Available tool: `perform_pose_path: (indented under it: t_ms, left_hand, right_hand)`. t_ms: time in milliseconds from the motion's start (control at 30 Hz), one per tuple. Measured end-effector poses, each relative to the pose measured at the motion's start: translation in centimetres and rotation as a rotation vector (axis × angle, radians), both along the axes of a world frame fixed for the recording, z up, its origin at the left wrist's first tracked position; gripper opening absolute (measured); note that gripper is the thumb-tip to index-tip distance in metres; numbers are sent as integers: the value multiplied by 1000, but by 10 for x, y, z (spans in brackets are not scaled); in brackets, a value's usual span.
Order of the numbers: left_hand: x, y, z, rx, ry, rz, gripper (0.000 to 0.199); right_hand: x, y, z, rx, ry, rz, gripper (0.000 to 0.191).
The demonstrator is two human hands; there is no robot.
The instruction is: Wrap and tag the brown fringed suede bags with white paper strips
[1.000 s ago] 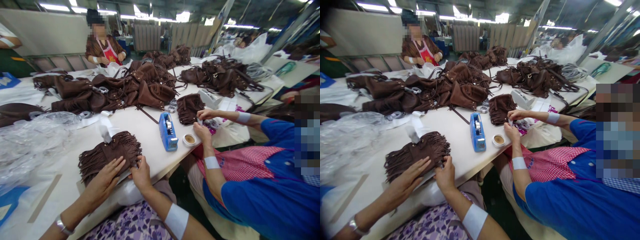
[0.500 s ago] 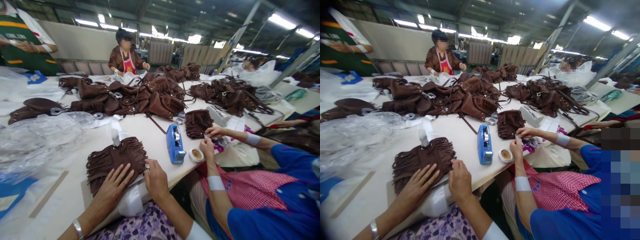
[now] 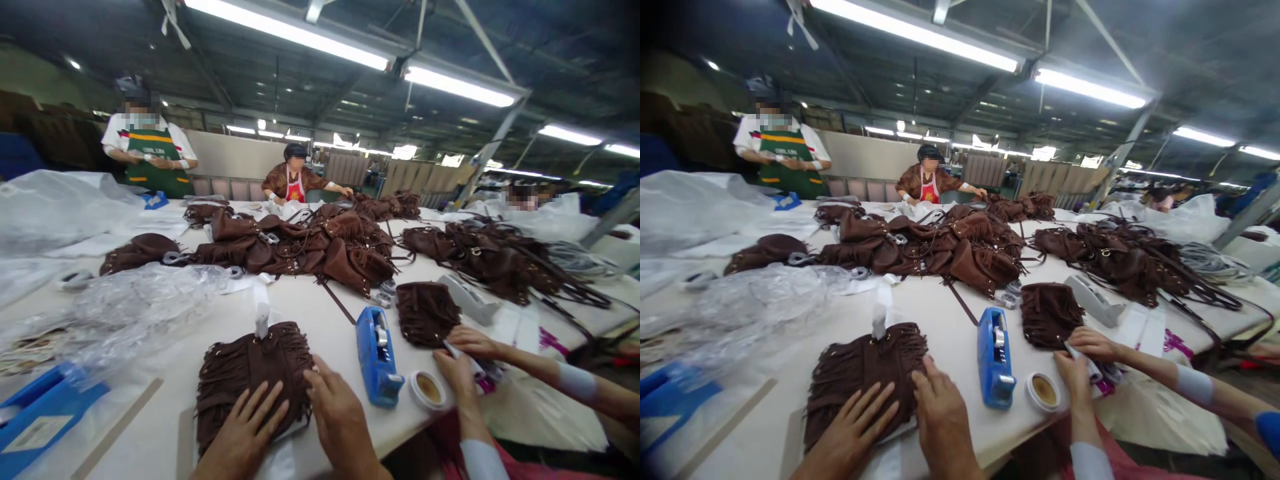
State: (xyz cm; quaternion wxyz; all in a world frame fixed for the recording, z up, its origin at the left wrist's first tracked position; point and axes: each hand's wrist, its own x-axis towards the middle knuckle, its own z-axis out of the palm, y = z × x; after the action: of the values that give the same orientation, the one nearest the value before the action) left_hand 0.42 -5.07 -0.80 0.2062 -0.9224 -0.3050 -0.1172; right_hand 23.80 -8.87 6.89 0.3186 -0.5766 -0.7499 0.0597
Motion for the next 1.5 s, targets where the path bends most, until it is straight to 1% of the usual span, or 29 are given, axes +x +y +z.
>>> perform_pose_path:
  t_ms: [67,100,133,200,233,267,300,400,433,500,567,633,700,767,833,900,1033,1100,1200,1267,1367,1433,1500]
  left_hand:
    - [-1,-1,6,-128,-4,23,81]
    - [-1,-1,8,-190,-3,26,80]
    - [-2,0,10,-244,-3,26,78]
    - [-4,2,12,-320,3,13,76]
    - [-4,3,13,-345,8,7,76]
    - [-4,4,13,-361,15,4,77]
    - [-5,5,13,-373,24,2,78]
    - [-5,6,16,-393,66,-5,83]
    - [-6,6,18,-399,82,-8,84]
    - [-6,7,20,-419,112,-11,88]
    - [-7,9,20,-444,133,-5,94]
    - [-7,10,20,-461,148,1,97]
    - [-6,11,19,-457,159,6,95]
    - [-4,11,18,-445,174,18,91]
    - [-1,9,19,-440,199,35,89]
    - [3,6,20,-433,226,67,88]
    - [8,1,26,-431,256,112,81]
    - [7,0,32,-451,263,98,79]
    - [6,1,40,-492,279,87,81]
    - [5,2,42,-508,288,96,83]
    - [4,5,36,-511,288,94,78]
    - [2,7,27,-483,280,76,76]
    - [0,9,15,-430,266,71,79]
  right_hand:
    - [-2,-11,12,-37,104,-34,38]
    - [-6,-18,13,-112,152,-22,35]
    - [-10,-26,10,-223,198,-6,31]
    - [-22,-43,-4,-481,266,-3,22]
    - [-29,-51,-13,-582,282,-27,18]
    - [-37,-58,-22,-649,284,-60,16]
    - [-44,-63,-31,-682,270,-96,16]
    - [-64,-67,-49,-681,178,-191,23]
    - [-69,-66,-52,-677,161,-213,23]
    - [-74,-62,-54,-677,180,-229,16]
    - [-74,-59,-54,-694,242,-228,8]
    - [-71,-57,-52,-720,301,-224,10]
    - [-68,-55,-50,-733,338,-233,12]
    - [-67,-53,-50,-743,421,-247,15]
    - [-67,-51,-54,-780,544,-262,17]
    - [-69,-49,-60,-853,654,-271,20]
    - [-69,-48,-74,-996,770,-294,23]
    - [-66,-49,-77,-1007,820,-300,22]
    - [-62,-52,-79,-1012,878,-302,20]
    - [-61,-53,-80,-1025,906,-307,19]
    - [-59,-54,-84,-1044,932,-312,16]
    - [-57,-54,-88,-1058,935,-308,15]
    - [-54,-53,-90,-1071,922,-302,14]
